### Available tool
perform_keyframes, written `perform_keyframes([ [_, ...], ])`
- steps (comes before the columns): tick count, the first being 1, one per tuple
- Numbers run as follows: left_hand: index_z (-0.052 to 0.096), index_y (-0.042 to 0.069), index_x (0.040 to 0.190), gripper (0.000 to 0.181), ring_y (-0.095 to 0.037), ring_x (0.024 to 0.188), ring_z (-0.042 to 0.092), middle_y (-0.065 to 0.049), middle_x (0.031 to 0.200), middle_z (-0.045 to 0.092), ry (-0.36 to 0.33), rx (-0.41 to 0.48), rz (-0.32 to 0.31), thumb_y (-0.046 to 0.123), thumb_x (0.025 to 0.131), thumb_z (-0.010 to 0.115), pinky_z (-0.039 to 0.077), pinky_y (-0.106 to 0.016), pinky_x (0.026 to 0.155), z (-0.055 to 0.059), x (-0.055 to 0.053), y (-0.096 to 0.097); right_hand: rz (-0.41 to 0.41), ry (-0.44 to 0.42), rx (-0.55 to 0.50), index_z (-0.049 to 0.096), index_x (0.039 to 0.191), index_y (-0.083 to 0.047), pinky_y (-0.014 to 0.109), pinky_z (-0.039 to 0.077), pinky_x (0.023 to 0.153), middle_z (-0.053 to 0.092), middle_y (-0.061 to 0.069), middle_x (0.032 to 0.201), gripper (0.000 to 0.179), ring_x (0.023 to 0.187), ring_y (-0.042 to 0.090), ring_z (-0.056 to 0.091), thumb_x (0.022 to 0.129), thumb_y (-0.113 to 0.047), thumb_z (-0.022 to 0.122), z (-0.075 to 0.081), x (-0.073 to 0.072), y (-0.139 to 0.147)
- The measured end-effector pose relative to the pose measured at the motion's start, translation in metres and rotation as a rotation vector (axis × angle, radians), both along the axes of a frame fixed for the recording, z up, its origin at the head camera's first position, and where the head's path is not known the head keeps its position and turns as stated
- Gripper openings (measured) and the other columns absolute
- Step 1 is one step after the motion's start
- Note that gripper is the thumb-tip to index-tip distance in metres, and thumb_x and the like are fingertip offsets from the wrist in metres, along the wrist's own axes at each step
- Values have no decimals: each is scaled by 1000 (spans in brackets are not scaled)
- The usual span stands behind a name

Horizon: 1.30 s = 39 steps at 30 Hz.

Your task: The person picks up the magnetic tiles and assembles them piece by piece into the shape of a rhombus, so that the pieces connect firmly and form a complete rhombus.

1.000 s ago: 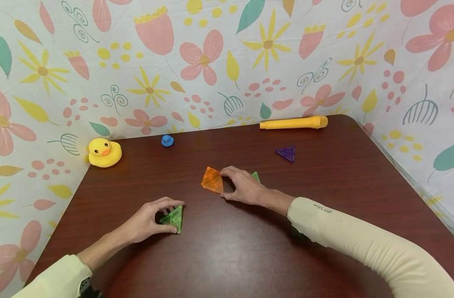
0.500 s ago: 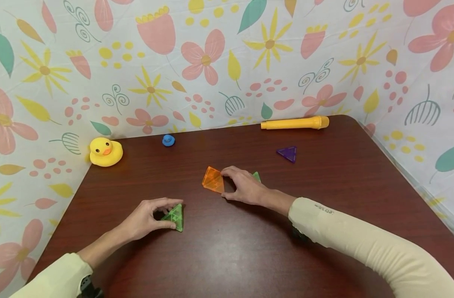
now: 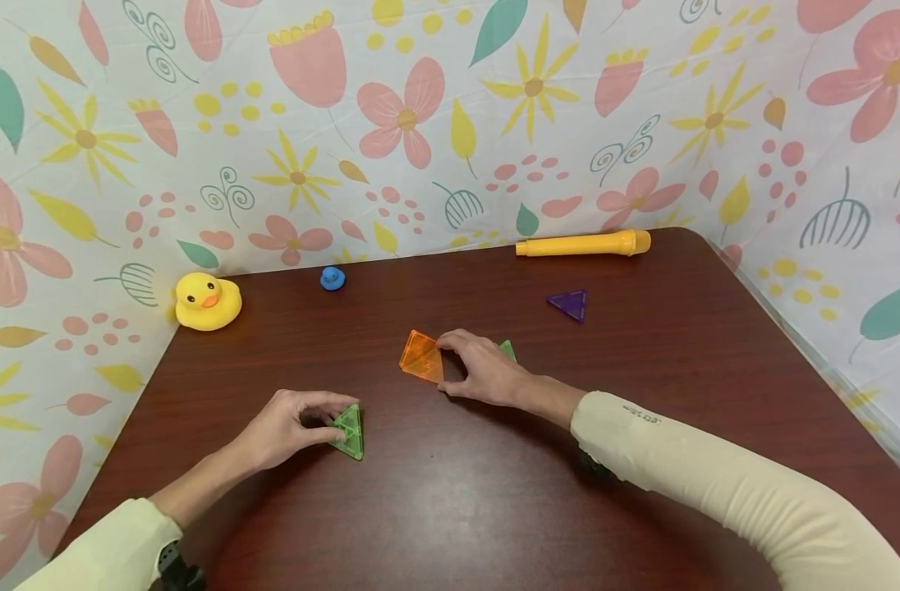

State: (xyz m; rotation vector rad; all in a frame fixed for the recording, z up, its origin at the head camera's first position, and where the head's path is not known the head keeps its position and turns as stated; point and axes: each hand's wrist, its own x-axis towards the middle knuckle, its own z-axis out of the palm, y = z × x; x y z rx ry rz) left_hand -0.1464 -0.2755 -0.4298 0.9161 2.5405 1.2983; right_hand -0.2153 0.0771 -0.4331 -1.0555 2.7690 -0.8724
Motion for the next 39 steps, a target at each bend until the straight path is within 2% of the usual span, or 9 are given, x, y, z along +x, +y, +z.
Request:
perform_keyframes([
  [8, 78, 9, 123, 37, -14, 91, 75, 6, 102, 79, 12, 8, 5, 10, 87, 89, 62, -29, 74, 2, -2, 0, -7, 0, -8, 60, 142, 4, 44, 50, 111, 60, 15, 144, 63, 132, 29, 61, 90, -20, 88, 0, 0, 0],
  [21, 81, 20, 109, 23, -15, 91, 77, 8, 97, 80, -32, -2, -13, 14, 89, 89, 62, -30, 71, 10, -3, 1, -12, -3, 2, 59, 143, 3, 43, 50, 111, 59, 15, 145, 65, 132, 29, 60, 90, -22, 88, 1, 0, 0],
  [31, 82, 22, 106, 20, -15, 90, 77, 10, 95, 80, -29, -7, -12, 13, 89, 88, 60, -28, 75, 18, -7, 3, -9, -4, -3, 59, 143, 3, 44, 49, 112, 59, 15, 145, 64, 133, 30, 60, 91, -22, 88, -1, -1, 0],
  [39, 82, 23, 104, 18, -15, 90, 77, 3, 95, 80, -23, 0, 9, 12, 90, 87, 58, -26, 79, 21, -12, 7, -5, 2, -4, 59, 142, 3, 44, 50, 111, 59, 16, 145, 64, 132, 30, 60, 91, -22, 88, 0, 0, 0],
])
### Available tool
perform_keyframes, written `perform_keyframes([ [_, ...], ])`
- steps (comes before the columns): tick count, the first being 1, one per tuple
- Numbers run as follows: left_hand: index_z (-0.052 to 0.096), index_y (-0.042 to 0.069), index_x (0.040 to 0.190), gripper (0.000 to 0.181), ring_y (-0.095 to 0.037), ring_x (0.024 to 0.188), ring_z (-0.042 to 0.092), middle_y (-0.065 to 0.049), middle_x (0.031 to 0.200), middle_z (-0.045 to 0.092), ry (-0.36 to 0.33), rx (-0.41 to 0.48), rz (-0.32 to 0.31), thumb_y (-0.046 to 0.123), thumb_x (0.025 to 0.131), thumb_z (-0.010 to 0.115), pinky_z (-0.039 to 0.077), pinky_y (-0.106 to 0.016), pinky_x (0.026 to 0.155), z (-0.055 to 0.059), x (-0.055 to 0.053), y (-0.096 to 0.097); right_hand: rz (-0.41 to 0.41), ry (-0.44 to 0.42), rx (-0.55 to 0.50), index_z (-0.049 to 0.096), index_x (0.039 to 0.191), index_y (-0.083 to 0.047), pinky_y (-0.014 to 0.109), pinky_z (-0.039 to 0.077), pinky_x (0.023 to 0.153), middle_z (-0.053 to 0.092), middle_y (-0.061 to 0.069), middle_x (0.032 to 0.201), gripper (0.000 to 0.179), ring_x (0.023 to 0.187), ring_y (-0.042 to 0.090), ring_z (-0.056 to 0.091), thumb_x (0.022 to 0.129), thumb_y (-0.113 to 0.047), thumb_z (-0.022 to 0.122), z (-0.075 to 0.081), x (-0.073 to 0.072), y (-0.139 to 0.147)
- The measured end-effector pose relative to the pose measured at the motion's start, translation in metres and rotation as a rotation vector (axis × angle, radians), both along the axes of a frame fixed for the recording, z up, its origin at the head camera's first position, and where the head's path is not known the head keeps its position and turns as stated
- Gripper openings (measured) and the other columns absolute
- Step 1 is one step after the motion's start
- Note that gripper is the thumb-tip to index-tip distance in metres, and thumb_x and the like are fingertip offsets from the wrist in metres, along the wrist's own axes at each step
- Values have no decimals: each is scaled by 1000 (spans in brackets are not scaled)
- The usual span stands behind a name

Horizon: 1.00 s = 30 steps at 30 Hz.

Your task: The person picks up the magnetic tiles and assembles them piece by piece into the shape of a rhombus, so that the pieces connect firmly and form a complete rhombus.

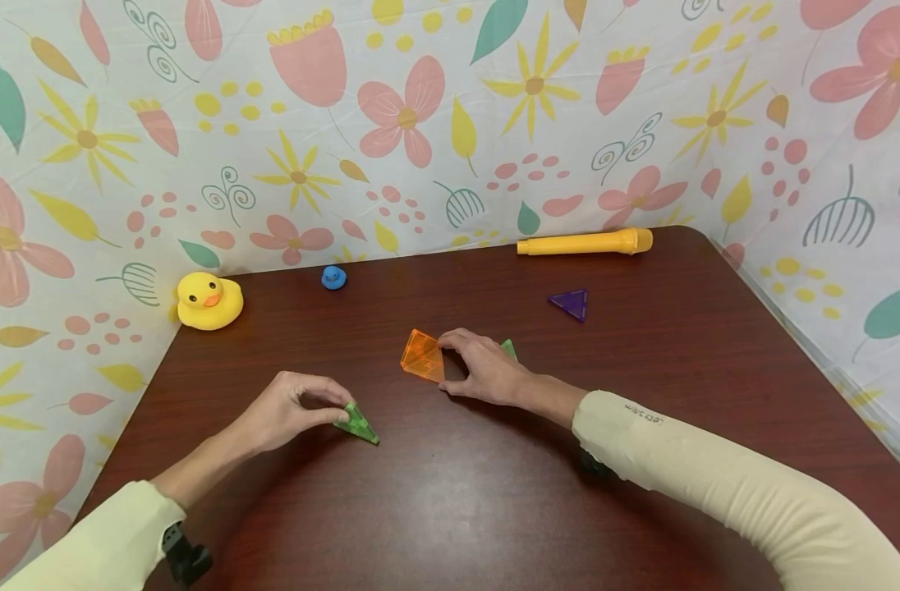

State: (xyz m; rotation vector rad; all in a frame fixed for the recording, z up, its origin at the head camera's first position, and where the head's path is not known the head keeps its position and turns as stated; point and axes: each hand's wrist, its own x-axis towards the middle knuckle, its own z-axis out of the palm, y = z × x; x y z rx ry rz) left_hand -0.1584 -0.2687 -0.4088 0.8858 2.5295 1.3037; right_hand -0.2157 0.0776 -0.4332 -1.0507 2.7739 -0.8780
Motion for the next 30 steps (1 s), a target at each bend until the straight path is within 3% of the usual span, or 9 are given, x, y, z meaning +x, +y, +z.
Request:
perform_keyframes([
  [9, 82, 25, 104, 19, -13, 91, 76, 10, 96, 79, 36, -2, 23, 13, 90, 87, 60, -28, 80, 3, -11, 13, -4, 0, 6, 59, 143, 3, 45, 50, 111, 58, 16, 146, 64, 133, 30, 60, 91, -22, 87, 0, 1, 1],
  [15, 82, 24, 104, 19, -11, 91, 76, 14, 97, 78, 111, 16, 48, 10, 91, 86, 62, -28, 82, 6, -23, 31, 0, 6, 6, 59, 143, 3, 45, 50, 111, 58, 16, 146, 64, 133, 30, 60, 91, -22, 87, -1, 0, 1],
  [23, 82, 19, 105, 17, -10, 91, 76, 9, 98, 79, 216, 52, 68, 9, 90, 85, 62, -28, 82, 7, -38, 57, 4, 12, 10, 59, 143, 3, 44, 50, 111, 59, 16, 146, 65, 133, 30, 60, 91, -23, 87, -1, -1, 0],
  [30, 83, 16, 106, 16, -9, 95, 76, 6, 102, 80, 251, 50, 79, 11, 91, 84, 62, -29, 85, 2, -46, 73, 10, 7, 5, 60, 142, 3, 43, 50, 111, 60, 15, 143, 64, 131, 29, 61, 91, -23, 87, 0, -1, 0],
])
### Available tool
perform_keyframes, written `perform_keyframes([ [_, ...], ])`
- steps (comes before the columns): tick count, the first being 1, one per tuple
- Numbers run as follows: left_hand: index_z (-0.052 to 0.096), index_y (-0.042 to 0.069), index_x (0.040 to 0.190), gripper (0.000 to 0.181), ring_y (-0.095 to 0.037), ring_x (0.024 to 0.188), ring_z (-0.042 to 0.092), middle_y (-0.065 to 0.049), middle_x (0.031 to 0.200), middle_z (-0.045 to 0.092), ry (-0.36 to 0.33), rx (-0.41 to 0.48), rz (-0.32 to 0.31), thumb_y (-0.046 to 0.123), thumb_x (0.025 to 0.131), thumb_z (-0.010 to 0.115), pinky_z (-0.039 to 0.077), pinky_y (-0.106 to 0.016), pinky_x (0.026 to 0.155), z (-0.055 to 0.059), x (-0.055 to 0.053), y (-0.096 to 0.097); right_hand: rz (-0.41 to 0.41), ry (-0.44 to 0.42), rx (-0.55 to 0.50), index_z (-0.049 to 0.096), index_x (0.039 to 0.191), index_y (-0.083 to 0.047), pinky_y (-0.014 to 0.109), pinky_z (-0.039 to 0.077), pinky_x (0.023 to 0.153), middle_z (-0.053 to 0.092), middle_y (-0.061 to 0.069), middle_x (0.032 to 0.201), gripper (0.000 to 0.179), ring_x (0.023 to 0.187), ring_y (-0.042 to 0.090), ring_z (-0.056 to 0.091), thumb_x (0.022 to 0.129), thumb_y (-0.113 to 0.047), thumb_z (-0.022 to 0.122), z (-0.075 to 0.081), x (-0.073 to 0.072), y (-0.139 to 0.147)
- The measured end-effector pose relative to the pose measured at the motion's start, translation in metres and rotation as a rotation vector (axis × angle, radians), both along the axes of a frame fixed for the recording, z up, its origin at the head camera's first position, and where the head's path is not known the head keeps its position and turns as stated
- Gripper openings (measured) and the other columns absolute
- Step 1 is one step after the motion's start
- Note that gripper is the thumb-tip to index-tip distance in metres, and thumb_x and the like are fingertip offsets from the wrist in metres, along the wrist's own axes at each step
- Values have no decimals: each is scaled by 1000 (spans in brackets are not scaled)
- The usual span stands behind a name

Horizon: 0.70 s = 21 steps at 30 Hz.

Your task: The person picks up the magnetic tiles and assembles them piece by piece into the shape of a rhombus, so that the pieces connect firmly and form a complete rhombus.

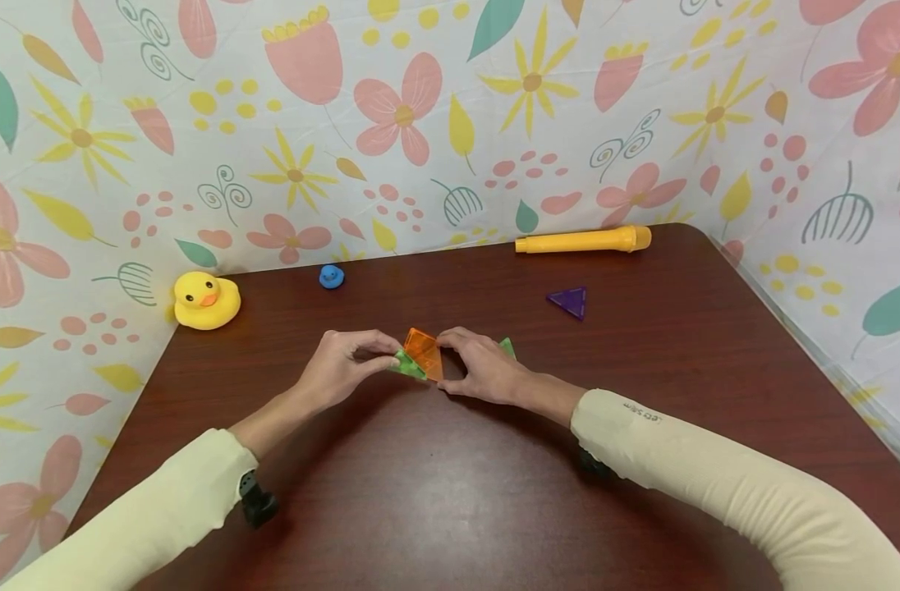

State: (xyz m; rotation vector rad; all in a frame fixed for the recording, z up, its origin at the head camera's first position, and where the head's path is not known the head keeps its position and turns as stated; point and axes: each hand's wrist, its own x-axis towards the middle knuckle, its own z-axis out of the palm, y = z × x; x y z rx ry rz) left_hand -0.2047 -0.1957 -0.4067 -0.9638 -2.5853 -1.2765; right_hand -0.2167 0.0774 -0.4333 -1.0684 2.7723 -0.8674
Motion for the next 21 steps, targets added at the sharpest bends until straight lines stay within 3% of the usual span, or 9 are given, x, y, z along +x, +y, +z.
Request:
perform_keyframes([
  [7, 82, 14, 106, 14, -8, 95, 76, 5, 102, 80, 14, -12, 0, 11, 92, 83, 62, -27, 83, -8, -5, 11, 3, -1, -3, 61, 141, 4, 44, 51, 110, 60, 15, 142, 62, 131, 29, 62, 91, -23, 87, 0, -1, 0],
  [21, 80, 12, 108, 15, -13, 98, 77, 2, 104, 80, 42, -10, 10, 10, 93, 83, 62, -28, 84, -18, -4, 18, -2, -11, 13, 61, 141, 4, 45, 50, 111, 58, 14, 146, 62, 134, 31, 60, 92, -24, 86, 2, 1, 1],
])
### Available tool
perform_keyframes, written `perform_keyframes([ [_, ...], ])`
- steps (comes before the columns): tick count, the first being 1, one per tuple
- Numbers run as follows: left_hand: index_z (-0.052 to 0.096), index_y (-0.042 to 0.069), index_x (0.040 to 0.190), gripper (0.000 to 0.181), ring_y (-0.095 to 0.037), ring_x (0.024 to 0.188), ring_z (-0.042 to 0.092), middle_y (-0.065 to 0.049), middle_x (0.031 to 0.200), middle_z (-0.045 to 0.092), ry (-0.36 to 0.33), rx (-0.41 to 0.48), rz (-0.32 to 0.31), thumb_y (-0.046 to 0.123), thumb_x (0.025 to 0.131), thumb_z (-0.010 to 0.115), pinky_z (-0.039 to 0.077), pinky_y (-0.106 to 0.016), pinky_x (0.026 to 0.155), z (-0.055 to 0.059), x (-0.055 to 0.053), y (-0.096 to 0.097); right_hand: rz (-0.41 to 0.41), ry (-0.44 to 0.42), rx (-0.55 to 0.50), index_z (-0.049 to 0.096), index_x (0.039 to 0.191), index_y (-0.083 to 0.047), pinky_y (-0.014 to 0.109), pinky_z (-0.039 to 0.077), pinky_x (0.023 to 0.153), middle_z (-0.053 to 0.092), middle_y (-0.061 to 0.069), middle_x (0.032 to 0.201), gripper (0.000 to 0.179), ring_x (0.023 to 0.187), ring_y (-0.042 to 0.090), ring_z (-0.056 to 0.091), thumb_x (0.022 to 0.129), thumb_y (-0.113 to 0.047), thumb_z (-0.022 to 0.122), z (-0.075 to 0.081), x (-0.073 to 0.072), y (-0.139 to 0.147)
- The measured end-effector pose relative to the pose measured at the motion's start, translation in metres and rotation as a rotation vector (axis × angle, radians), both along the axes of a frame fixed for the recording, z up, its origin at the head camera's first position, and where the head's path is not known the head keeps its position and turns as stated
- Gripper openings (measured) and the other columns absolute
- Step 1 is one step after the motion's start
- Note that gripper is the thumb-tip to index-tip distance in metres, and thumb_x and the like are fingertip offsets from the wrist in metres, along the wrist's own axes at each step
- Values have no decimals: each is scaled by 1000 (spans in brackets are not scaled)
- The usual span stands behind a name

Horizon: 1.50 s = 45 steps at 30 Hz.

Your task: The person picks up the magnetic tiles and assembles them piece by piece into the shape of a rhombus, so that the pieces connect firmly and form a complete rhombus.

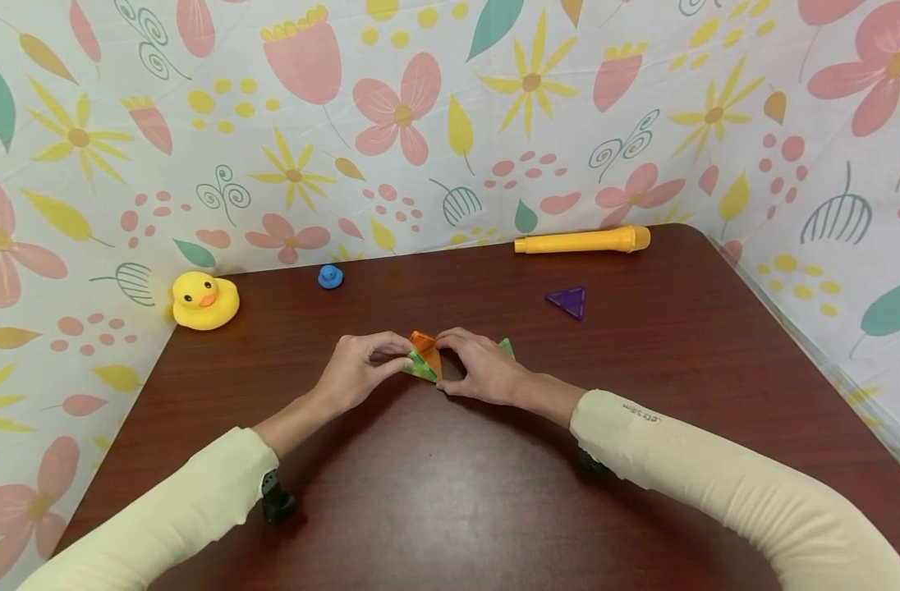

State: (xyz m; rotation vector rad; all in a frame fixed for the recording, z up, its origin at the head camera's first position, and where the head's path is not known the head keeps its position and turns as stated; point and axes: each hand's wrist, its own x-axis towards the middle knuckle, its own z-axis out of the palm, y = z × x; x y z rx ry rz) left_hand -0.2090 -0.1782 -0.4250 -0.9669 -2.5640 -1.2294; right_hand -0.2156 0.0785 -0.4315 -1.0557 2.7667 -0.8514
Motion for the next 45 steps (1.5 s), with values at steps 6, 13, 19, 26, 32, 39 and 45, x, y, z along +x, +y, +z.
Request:
perform_keyframes([
  [6, 79, 12, 109, 17, -12, 97, 77, 3, 105, 79, 32, 4, -9, 9, 93, 83, 62, -27, 83, -2, 2, -1, 2, 1, 4, 61, 141, 4, 45, 50, 111, 58, 15, 146, 61, 134, 31, 60, 93, -24, 86, 0, 0, 0],
  [13, 80, 13, 105, 16, -10, 92, 71, 3, 111, 71, 124, 0, -5, 9, 91, 86, 62, -29, 82, -4, 3, -2, 3, -2, 5, 61, 141, 4, 44, 50, 111, 57, 15, 147, 61, 134, 31, 59, 93, -25, 86, -1, -1, -1],
  [19, 80, 14, 103, 13, -12, 91, 68, 1, 117, 67, 167, -10, 9, 9, 92, 85, 62, -31, 77, -5, 3, -1, 0, -2, 9, 61, 141, 4, 45, 50, 111, 57, 15, 147, 62, 134, 31, 59, 92, -25, 86, -1, 0, -1],
  [26, 81, 15, 106, 15, -13, 89, 67, 0, 121, 65, 169, -21, 22, 10, 92, 85, 61, -32, 75, -4, 2, 0, 2, -2, 9, 61, 141, 4, 45, 50, 111, 57, 15, 148, 61, 135, 31, 59, 93, -24, 85, -1, -1, -1],
  [32, 80, 14, 109, 20, -17, 92, 66, 0, 121, 66, 182, -18, 27, 10, 91, 86, 60, -32, 77, -3, 2, 1, 4, -3, 9, 61, 141, 4, 45, 50, 111, 57, 15, 148, 60, 135, 31, 59, 93, -25, 85, 0, -1, -1],
  [39, 79, 14, 119, 30, -16, 92, 67, 0, 120, 66, 185, -13, 30, 8, 90, 87, 60, -29, 77, -6, -1, 2, 8, 12, 9, 61, 140, 5, 44, 50, 111, 57, 16, 147, 61, 134, 31, 59, 93, -24, 85, -1, -1, -1],
  [45, 74, 13, 128, 42, -15, 93, 67, -2, 117, 68, 166, -24, 35, 9, 89, 88, 61, -30, 79, -6, -1, 1, 9, 9, 7, 62, 140, 4, 44, 50, 110, 57, 15, 147, 60, 134, 31, 59, 92, -25, 86, -2, -1, 0],
])
